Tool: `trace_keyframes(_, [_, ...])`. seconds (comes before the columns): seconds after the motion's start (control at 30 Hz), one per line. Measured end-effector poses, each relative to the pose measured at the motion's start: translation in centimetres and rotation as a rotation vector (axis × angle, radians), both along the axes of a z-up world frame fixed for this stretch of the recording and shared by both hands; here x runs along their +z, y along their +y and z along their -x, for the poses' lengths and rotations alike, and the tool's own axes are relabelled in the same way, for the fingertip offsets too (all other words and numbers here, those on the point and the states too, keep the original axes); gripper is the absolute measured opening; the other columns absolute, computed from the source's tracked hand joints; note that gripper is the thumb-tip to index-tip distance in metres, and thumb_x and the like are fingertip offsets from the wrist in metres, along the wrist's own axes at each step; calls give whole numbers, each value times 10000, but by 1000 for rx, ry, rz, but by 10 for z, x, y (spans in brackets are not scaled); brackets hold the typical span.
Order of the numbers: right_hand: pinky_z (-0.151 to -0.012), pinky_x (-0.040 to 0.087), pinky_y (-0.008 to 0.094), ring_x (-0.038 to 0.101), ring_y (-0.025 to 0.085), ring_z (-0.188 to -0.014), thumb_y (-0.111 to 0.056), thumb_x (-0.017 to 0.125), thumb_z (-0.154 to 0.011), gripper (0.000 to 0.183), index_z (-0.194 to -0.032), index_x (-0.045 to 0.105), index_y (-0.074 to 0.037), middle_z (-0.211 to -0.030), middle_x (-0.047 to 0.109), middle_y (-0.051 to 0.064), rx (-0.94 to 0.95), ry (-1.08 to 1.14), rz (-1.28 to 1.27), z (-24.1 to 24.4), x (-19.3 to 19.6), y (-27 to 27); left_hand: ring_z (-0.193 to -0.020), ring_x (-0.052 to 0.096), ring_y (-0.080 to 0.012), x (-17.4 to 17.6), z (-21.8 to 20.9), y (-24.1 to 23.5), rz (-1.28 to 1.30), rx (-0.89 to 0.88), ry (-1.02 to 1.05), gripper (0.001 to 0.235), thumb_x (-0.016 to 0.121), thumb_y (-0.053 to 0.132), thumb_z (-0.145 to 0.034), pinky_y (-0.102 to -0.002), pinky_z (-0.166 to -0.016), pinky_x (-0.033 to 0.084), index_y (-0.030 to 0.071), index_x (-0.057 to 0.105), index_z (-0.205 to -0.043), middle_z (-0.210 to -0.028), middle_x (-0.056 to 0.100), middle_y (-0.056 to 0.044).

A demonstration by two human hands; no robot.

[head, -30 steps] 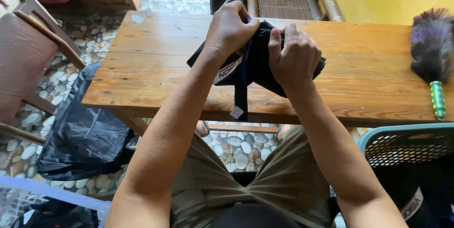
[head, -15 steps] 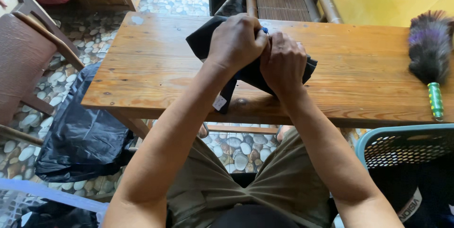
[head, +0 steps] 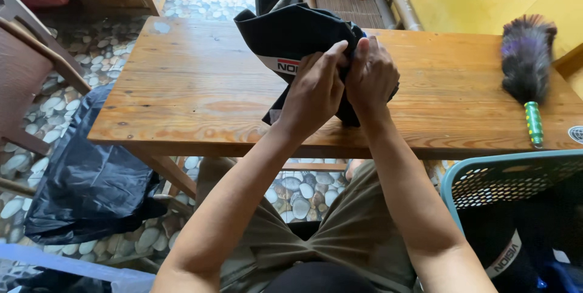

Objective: The person folds a long black cloth on a wooden table, repeatedly folding it into a compact rectangular bundle. The person then places the folded bundle into a black carrying bag and sets the bag aside.

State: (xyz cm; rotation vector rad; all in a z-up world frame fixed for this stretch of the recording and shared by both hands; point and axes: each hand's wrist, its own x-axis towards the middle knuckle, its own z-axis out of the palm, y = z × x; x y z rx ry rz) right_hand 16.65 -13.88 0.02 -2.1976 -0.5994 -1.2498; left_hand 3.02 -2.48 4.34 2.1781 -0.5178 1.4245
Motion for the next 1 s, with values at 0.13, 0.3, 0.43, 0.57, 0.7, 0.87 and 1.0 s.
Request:
trace_keyframes(0.13, [-718, 542, 587, 681, 439, -878, -566, 241, -1107, 535, -1114, 617, -185, -843, 633, 135, 70, 205, -71, 7, 6, -8, -934, 658, -288, -11, -7, -8, -35, 85, 15, 408, 530, 57, -950, -399, -898, 512, 90, 556, -1356, -914, 643, -75])
trace_keyframes(0.3, [-721, 511, 644, 666, 506, -878, -594, 373, -1084, 505, -1042, 602, -146, -823, 642, 190, 111, 269, -185, 30, 28, -8, -970, 685, -260, -26, -8, -12, -44, 93, 12, 337, 501, 154, -1000, -386, -927, 496, 117, 573, -1327, -949, 669, -52])
trace_keyframes(0.43, [-759, 509, 620, 659, 517, -907, -523, 368, -1102, 457, -1062, 576, -118, -873, 656, 258, 139, 269, -383, 25, 23, -13, -1284, 503, -368, -34, -1, 1, 360, 294, -90, 702, 824, 348, -866, -496, -1101, 394, 94, 462, -1411, -1354, 500, -147])
trace_keyframes(0.57, [-818, 503, 639, 649, 567, -977, -572, 311, -1093, 618, -1157, 574, -15, -977, 689, 343, 216, 320, -565, 25, 23, -7, -1367, 542, -420, -51, -21, 28, 811, -538, 281, 947, 830, 212, -974, -472, -1142, 461, 18, 169, -1623, -1503, 475, -294])
trace_keyframes(0.7, [-997, 482, 558, 605, 471, -1196, -584, 300, -1091, 566, -1222, 568, -102, -1223, 658, 287, 282, 419, -710, 32, 18, 3, -1209, 676, -285, -51, -35, 36, 799, -517, 296, 1115, 914, 192, -874, -396, -1082, 496, -6, 111, -1621, -1335, 624, -207])
trace_keyframes(0.87, [-1270, 189, 525, 329, 399, -1493, -576, 313, -1115, 702, -1492, 490, -11, -1559, 424, 287, 532, 578, -902, 35, -1, 3, -913, 663, -69, -56, -33, 42, 774, -481, 451, 484, 963, 294, -776, -248, -814, 527, 143, 664, -1125, -974, 736, -8])
trace_keyframes(1.0, [-1229, 278, 505, 420, 285, -1408, -394, 364, -1157, 511, -1389, 555, 20, -1405, 549, 250, 671, 542, -799, 8, -32, -26, -943, 669, -92, -69, -35, 48, 812, -574, 416, 498, 968, 227, -779, -284, -862, 554, 110, 648, -1143, -996, 730, -41])
